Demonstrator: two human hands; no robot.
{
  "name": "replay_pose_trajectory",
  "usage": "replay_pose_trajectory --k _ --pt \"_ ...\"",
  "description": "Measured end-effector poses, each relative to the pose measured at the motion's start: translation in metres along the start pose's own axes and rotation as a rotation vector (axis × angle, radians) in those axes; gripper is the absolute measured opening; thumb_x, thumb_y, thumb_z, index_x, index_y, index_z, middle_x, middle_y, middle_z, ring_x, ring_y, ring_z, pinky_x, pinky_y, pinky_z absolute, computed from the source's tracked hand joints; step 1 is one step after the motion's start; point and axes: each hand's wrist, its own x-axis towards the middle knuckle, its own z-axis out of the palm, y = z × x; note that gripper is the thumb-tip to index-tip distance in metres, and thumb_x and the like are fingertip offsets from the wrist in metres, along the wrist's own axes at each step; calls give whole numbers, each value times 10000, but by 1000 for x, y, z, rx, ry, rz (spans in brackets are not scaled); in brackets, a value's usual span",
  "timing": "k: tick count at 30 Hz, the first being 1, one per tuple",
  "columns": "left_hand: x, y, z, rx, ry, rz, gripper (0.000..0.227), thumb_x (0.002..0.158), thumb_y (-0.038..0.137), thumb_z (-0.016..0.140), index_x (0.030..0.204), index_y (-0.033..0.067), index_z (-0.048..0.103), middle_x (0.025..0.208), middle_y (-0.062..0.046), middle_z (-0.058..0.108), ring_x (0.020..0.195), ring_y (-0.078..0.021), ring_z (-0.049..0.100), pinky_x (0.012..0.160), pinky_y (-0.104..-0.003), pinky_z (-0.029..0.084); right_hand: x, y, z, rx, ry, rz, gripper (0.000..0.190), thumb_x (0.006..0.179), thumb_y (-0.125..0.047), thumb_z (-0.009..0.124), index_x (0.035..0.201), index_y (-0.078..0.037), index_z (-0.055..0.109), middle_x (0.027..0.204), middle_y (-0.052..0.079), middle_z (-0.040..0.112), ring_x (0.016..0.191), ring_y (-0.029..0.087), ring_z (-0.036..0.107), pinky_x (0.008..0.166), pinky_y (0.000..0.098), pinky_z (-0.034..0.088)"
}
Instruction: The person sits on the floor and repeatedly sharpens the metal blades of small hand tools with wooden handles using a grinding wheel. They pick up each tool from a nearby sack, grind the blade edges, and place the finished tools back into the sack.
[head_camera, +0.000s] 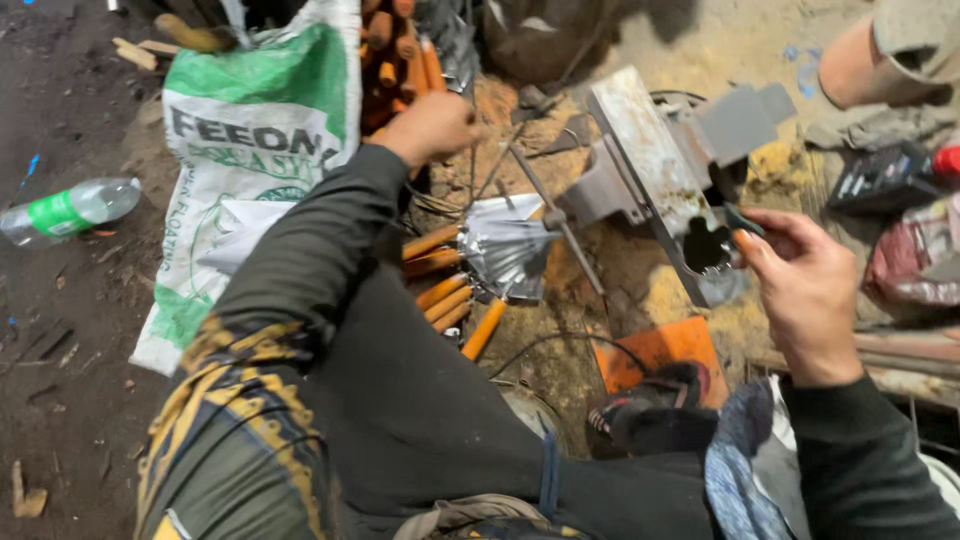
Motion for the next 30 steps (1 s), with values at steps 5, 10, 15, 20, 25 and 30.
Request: replay_pose_trajectory --k 5,10,15,20,25,30 --pt "-20 31 157 470 -526 -227 329 980 243 586 1243 84 704 1314 -169 659 1190 -385 643 1026 -734 407 19 20 -23 -571 118 -333 162 974 -107 764 1110 -20 750 1012 127 683 862 228 695 777 335 547" --pt "-88 1 250 2 -123 -528 356 1006 308 573 1229 68 712 1266 -226 689 1184 -387 663 1007 -514 522 20 50 -25 -809 -15 -327 158 921 -135 763 1051 -45 760 964 156 647 892 346 652 786 439 528" --pt "-82 6 226 150 -329 -346 317 932 209 579 1179 87 737 1186 -221 740 1129 -375 714 959 -499 574 19 67 -11 -956 -86 -392 128 886 -168 744 976 -78 730 950 106 631 963 331 640 807 454 539" --pt "-73 52 150 107 -434 -366 408 855 310 684 1161 43 720 1182 -217 686 1113 -399 663 949 -486 543 29 70 4 -1104 -155 -331 101 862 -185 729 883 -90 703 959 76 634 984 325 624 784 454 548" --pt "-129 105 44 267 -350 -229 311 890 203 615 1123 23 713 1039 -212 729 980 -393 717 822 -497 586 33 72 11 -1156 -143 -297 127 834 -175 735 921 -85 710 942 79 632 955 327 625 786 451 560" --pt "-201 141 -53 231 -29 -278 246 1032 284 515 1051 42 552 850 -231 733 778 -436 707 704 -567 545 24 66 8 -1190 -142 -280 148 840 -202 745 932 -89 719 969 81 645 978 330 629 790 451 563"
